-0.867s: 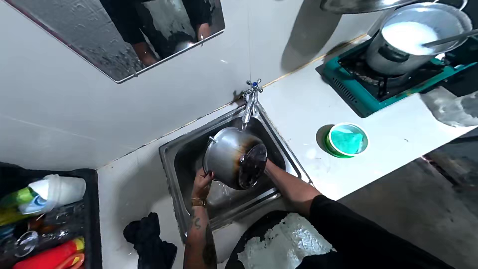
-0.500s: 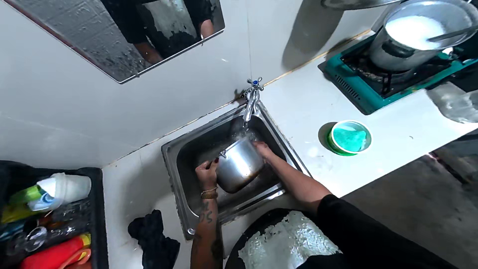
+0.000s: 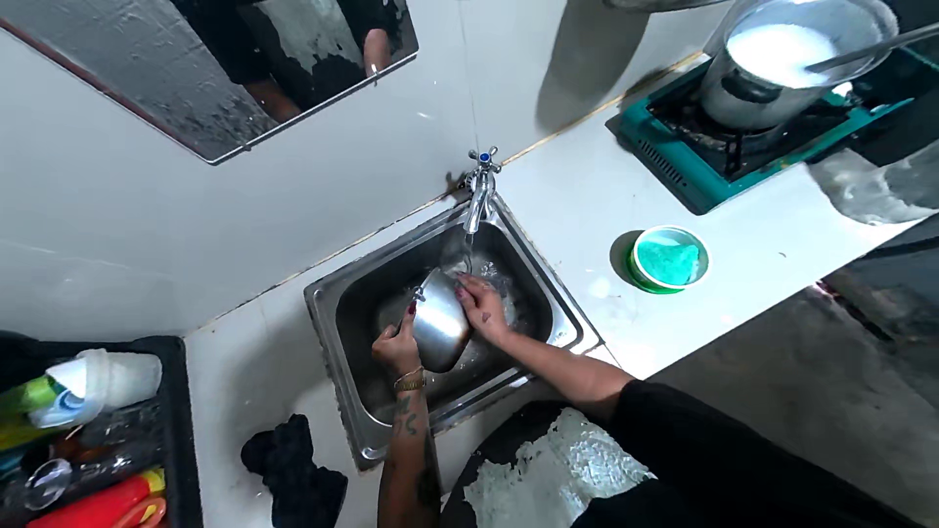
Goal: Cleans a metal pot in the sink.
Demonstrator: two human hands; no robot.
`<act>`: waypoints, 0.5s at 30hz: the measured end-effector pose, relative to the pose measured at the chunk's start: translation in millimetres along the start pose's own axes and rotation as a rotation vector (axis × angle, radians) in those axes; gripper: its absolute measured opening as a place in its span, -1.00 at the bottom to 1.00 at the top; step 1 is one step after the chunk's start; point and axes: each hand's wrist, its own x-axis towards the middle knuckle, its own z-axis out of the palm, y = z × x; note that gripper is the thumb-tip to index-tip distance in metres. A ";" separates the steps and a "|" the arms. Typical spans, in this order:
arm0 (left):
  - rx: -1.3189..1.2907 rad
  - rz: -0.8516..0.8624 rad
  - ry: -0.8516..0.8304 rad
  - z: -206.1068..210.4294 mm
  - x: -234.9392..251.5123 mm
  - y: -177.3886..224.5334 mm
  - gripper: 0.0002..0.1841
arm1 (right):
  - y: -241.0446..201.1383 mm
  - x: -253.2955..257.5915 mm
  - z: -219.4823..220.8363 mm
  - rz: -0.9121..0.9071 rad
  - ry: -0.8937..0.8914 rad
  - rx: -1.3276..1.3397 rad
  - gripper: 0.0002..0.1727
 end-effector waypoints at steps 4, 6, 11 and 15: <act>0.099 -0.048 -0.042 6.8 1.7 3.5 -0.38 | -4.6 -42.7 28.1 -0.412 -0.029 -0.141 -0.62; 0.066 -0.038 -0.033 3.1 1.4 4.7 -0.38 | -0.2 -40.7 25.1 -0.471 0.009 -0.151 -0.61; -0.354 -0.024 0.139 -6.4 6.9 -3.1 -0.46 | 15.5 -4.5 3.2 -0.034 0.045 0.191 -0.54; -0.434 -0.011 0.217 -9.0 9.9 9.3 -0.53 | -9.7 -34.1 20.9 -0.137 0.158 0.245 -0.52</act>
